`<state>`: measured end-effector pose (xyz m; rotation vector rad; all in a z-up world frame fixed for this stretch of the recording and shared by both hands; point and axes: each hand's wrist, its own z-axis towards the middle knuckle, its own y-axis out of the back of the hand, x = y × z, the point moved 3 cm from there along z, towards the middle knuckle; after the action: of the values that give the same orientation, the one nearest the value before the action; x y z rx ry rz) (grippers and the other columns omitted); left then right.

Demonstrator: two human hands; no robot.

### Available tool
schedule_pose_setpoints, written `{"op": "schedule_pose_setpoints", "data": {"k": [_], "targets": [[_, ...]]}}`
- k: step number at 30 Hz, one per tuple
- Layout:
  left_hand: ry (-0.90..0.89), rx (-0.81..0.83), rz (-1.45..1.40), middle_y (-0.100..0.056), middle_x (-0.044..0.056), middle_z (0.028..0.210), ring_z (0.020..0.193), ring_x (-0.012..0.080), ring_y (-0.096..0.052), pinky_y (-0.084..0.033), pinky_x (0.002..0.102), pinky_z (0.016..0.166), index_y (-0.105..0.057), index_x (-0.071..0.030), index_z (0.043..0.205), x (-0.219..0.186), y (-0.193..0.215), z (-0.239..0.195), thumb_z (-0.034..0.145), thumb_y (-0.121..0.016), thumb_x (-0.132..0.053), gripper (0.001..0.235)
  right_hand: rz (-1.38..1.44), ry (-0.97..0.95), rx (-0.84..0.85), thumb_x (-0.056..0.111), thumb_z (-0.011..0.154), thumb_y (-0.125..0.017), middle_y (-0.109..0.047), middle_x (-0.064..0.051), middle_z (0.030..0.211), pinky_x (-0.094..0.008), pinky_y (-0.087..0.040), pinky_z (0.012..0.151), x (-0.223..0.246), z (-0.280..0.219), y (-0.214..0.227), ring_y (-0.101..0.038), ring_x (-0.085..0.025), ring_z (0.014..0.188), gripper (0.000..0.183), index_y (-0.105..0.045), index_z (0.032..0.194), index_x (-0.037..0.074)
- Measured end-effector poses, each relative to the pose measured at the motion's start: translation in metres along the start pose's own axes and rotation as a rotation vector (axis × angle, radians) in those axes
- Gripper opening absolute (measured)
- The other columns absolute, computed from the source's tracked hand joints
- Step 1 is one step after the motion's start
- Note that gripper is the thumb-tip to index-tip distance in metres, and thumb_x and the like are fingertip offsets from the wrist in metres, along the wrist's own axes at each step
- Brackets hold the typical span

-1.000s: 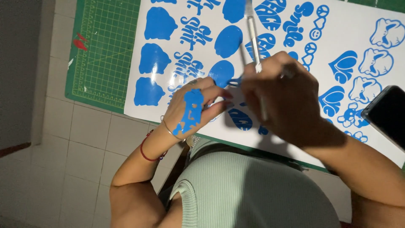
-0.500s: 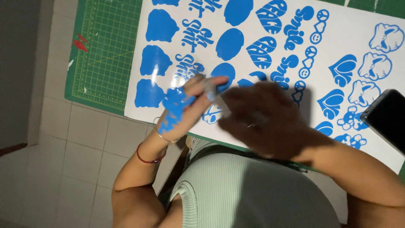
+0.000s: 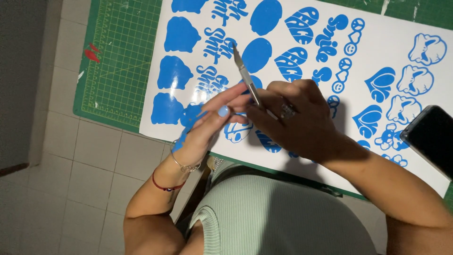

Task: The person uses a craft knife to cut out blue sticker designs from a white backing sheet on a green cutting mat. They carefully trace the outlines of various shapes and text, then peel away the excess material to reveal the finished stickers.

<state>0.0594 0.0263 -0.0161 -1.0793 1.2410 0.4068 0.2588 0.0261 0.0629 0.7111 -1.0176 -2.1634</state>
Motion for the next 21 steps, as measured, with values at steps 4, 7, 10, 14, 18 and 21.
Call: {"op": "schedule_pose_setpoints", "data": {"k": [4,7,10,14,18,21], "targets": [[-0.022,0.008,0.014,-0.045,0.021,0.173,0.162,0.0395,-0.047,-0.055,0.050,0.119,-0.038,-0.007,0.168,0.001,-0.006,-0.003,0.112,-0.057,-0.052,0.075,-0.036,0.013,-0.036,0.039,0.118,-0.077,-0.076,0.004,0.117,-0.033,-0.043,0.086,-0.002,0.006,0.005,-0.064,-0.016,0.100,0.025,-0.071,0.132,0.019],[-0.063,0.073,0.074,-0.044,0.023,0.172,0.166,0.0388,-0.041,-0.035,0.057,0.140,-0.033,-0.009,0.169,-0.018,-0.019,-0.002,0.118,-0.052,-0.050,0.069,0.184,-0.012,-0.041,0.022,0.109,-0.092,-0.077,-0.006,0.117,-0.039,-0.046,0.083,-0.004,0.006,0.009,-0.065,-0.025,0.105,0.023,-0.072,0.117,0.012],[-0.162,0.051,0.726,-0.063,0.021,0.156,0.145,0.0371,-0.064,-0.053,0.048,0.125,-0.045,-0.010,0.160,-0.022,-0.025,0.006,0.115,-0.054,-0.014,0.046,0.391,-0.073,-0.110,0.010,0.107,-0.081,-0.069,-0.015,0.109,-0.042,-0.048,0.085,0.006,0.016,0.015,-0.063,-0.030,0.102,0.012,-0.069,0.110,0.010],[-0.134,-0.056,0.767,-0.065,0.013,0.150,0.140,0.0284,-0.065,-0.056,0.043,0.118,-0.059,-0.010,0.148,-0.022,-0.035,0.006,0.109,-0.063,-0.031,0.044,0.387,0.019,-0.042,0.013,0.100,-0.063,-0.066,-0.005,0.092,-0.037,-0.043,0.085,0.028,0.032,0.019,-0.062,-0.021,0.090,0.005,-0.061,0.098,0.017],[-0.248,0.098,0.858,-0.059,0.008,0.164,0.158,0.0277,-0.055,-0.048,0.043,0.134,-0.044,-0.014,0.164,-0.023,-0.022,0.000,0.118,-0.056,-0.036,0.053,-0.066,0.308,-0.115,0.022,0.102,-0.057,-0.074,-0.012,0.098,-0.029,-0.040,0.073,0.036,0.036,0.026,-0.066,-0.019,0.093,0.009,-0.056,0.094,0.018],[-0.203,0.083,1.003,-0.056,0.012,0.168,0.154,0.0366,-0.058,-0.049,0.050,0.132,-0.040,-0.015,0.166,-0.028,-0.013,0.002,0.118,-0.057,-0.026,0.053,0.257,0.101,-0.161,0.009,0.103,-0.071,-0.068,-0.033,0.122,-0.031,-0.056,0.069,0.050,-0.004,-0.001,-0.063,-0.027,0.127,0.003,-0.072,0.101,0.011]]}}
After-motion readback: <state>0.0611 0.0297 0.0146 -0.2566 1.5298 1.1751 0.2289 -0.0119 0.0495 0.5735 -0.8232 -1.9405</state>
